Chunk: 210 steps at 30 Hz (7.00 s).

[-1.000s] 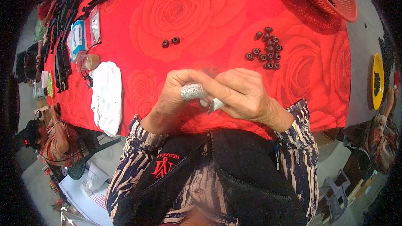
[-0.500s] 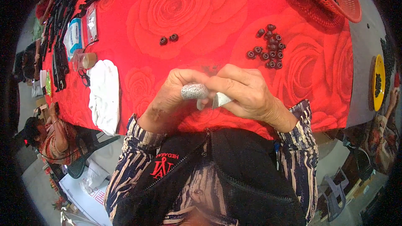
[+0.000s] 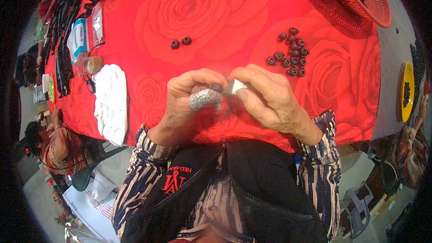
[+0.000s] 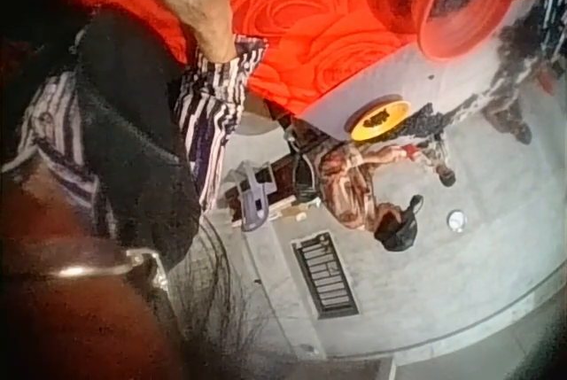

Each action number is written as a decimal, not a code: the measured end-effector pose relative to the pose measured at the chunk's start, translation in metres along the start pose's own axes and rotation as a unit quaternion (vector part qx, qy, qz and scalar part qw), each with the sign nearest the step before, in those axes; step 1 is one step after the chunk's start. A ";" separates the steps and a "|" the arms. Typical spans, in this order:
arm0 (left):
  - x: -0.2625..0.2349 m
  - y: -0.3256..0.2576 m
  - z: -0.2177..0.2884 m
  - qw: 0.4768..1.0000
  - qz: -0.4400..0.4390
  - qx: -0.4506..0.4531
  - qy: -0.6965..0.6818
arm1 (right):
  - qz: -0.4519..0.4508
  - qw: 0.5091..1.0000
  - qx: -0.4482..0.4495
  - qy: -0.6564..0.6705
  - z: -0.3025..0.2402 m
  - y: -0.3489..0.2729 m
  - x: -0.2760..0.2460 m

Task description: The person trims small plastic components using a blade and places them onto the table.

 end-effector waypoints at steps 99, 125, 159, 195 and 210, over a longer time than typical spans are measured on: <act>-0.003 -0.001 0.000 0.984 0.047 0.072 0.153 | -0.003 0.991 0.133 -0.029 0.022 0.000 0.008; -0.009 -0.003 -0.016 0.984 0.071 -0.046 0.158 | -0.061 0.992 0.082 -0.079 0.017 0.002 0.011; -0.004 0.001 -0.009 0.982 0.036 0.002 0.186 | -0.032 0.994 0.087 -0.065 0.020 0.002 0.006; 0.001 -0.004 -0.039 0.976 -0.021 -0.152 -0.156 | 0.083 0.966 -0.167 -0.178 -0.018 -0.011 0.012; 0.004 -0.001 -0.034 0.984 -0.003 -0.109 -0.139 | 0.065 0.962 -0.200 -0.176 -0.029 -0.013 0.014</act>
Point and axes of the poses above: each hand's wrist, its own y-axis towards the middle knuckle, its own x-axis out of the palm, z = x × y, the point moved 8 cm from there along y, towards the middle knuckle
